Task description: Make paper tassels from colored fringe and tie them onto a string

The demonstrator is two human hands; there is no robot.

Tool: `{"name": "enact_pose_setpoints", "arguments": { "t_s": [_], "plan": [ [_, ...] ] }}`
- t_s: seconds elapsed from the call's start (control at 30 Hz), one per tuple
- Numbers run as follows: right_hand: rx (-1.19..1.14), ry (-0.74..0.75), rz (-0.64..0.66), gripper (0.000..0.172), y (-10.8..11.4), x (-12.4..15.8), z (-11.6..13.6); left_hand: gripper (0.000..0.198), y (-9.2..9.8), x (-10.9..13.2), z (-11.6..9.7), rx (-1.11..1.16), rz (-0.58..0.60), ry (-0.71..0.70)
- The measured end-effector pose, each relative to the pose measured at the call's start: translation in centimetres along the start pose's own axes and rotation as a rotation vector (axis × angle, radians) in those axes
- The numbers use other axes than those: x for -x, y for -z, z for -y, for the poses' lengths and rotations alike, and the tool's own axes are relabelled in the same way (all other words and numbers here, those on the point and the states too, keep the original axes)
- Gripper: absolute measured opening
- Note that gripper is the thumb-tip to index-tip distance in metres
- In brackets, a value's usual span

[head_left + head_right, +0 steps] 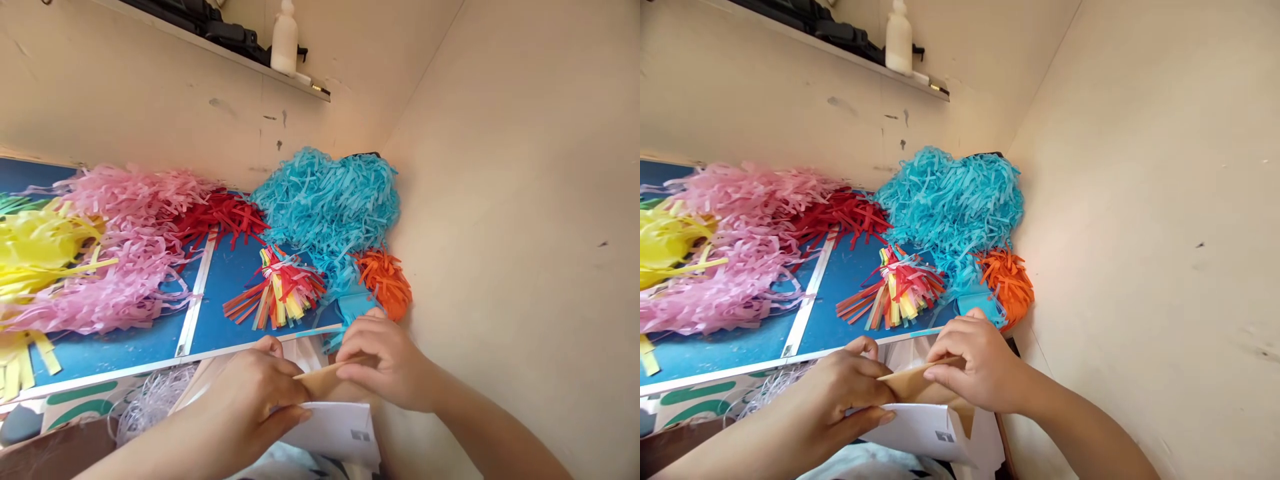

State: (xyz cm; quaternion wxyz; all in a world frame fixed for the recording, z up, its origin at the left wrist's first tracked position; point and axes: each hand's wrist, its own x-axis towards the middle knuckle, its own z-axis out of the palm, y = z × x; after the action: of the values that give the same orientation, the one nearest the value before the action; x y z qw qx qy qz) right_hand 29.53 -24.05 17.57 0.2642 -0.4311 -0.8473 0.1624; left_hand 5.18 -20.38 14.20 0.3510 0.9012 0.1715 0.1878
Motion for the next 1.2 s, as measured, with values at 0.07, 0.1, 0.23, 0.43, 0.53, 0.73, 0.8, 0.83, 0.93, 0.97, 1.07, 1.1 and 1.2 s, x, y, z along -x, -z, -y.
{"name": "enact_pose_setpoints", "arguments": {
  "t_s": [0.07, 0.1, 0.23, 0.43, 0.53, 0.73, 0.8, 0.83, 0.93, 0.97, 1.07, 1.1, 1.2],
  "plan": [
    [-0.091, -0.096, 0.054, 0.029, 0.2, 0.1, 0.0, 0.017, 0.3, -0.1, -0.3, -0.042, -0.016, -0.009],
    [-0.107, -0.112, 0.062, 0.031, 0.3, 0.1, 0.1, 0.014, 0.4, -0.1, -0.5, -0.077, -0.037, -0.01],
    [-0.061, -0.076, 0.064, 0.029, 0.2, 0.3, 0.4, 0.02, 0.3, -0.4, -1.0, -0.197, -0.103, -0.028],
    [-0.095, 0.046, 0.055, 0.017, -0.5, 0.3, 0.5, 0.02, -0.8, -0.8, -1.1, -0.032, -0.112, -0.002],
    [-0.04, 0.171, -0.006, 0.009, -0.7, 0.1, 0.1, 0.022, -0.6, -0.6, -1.0, 0.05, -0.087, 0.004],
    [0.193, 0.323, -0.132, 0.007, -1.1, 0.3, -0.4, 0.024, -0.1, -0.3, -0.5, 0.164, -0.031, 0.019],
    [0.257, 0.376, -0.144, 0.006, -1.1, 0.6, -0.6, 0.024, -0.1, -0.3, -0.4, 0.199, -0.026, 0.018],
    [0.279, 0.404, -0.142, 0.007, -1.0, 0.7, -0.7, 0.024, -0.1, -0.3, -0.3, 0.212, -0.026, 0.022],
    [0.3, 0.457, -0.112, 0.014, -1.0, 1.2, -1.1, 0.025, -0.4, -0.2, 0.0, 0.237, -0.05, 0.032],
    [0.286, 0.458, -0.1, 0.015, -1.1, 1.3, -1.2, 0.025, -0.5, -0.2, 0.0, 0.239, -0.064, 0.033],
    [0.16, 0.416, -0.094, 0.016, -1.6, 1.2, -1.3, 0.028, -0.7, -0.1, 0.2, 0.22, -0.07, 0.04],
    [0.082, 0.378, -0.103, 0.016, -1.9, 1.0, -1.4, 0.028, -0.8, -0.2, 0.3, 0.211, -0.059, 0.052],
    [-0.275, 0.138, -0.195, 0.015, -2.3, 0.7, -2.1, 0.029, -0.8, -0.3, 0.7, 0.216, -0.034, 0.094]
  ]
}}
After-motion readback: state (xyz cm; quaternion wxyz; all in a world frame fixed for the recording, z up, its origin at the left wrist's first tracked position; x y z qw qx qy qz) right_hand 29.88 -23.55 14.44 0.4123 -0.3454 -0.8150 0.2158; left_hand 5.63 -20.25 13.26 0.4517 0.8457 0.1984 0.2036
